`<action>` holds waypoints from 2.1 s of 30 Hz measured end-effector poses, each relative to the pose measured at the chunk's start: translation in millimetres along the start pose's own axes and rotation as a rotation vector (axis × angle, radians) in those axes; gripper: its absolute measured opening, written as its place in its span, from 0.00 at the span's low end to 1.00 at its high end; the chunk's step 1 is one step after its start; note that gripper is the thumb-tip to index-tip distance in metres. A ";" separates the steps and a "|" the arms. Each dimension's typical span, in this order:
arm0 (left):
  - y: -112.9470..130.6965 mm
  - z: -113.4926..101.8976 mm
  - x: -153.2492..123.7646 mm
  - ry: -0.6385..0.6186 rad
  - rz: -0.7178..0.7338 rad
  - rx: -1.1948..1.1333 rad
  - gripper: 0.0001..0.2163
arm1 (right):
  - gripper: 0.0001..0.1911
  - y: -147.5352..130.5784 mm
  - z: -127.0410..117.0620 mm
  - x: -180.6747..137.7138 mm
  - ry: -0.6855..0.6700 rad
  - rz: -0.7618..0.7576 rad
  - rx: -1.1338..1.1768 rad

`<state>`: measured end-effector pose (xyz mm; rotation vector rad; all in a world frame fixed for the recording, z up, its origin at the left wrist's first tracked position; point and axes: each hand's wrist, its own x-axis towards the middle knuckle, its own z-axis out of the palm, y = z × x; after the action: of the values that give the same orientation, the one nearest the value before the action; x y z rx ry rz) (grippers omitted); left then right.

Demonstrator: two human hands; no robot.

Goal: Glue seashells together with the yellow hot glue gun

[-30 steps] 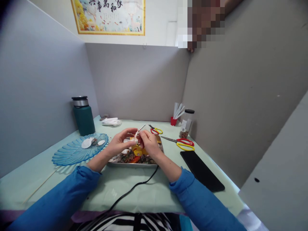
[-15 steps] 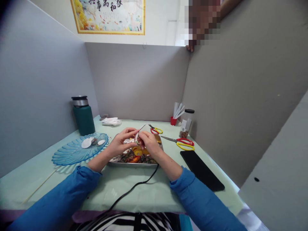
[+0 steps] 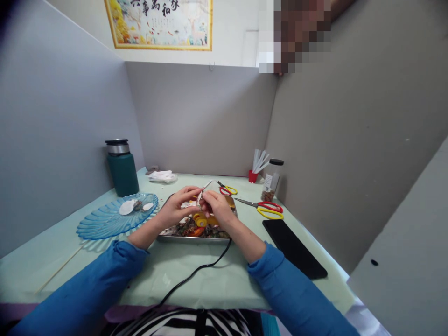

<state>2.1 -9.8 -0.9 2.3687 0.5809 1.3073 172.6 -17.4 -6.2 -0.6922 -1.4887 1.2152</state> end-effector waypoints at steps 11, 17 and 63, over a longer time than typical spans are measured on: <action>5.6 0.4 0.2 0.045 -0.283 -0.455 0.21 | 0.08 3.9 2.6 -3.5 0.275 -0.375 -0.308; 3.6 -3.0 0.3 0.019 -0.341 -0.359 0.19 | 0.03 4.4 3.5 -4.1 0.293 -0.506 -0.483; 6.1 -1.5 -0.1 0.302 0.036 0.362 0.04 | 0.09 -4.3 10.5 -12.3 0.254 -0.488 -0.891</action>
<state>1.7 -14.9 2.8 2.4812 0.9371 1.7173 167.0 -33.1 -6.0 -0.9321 -1.8154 0.0436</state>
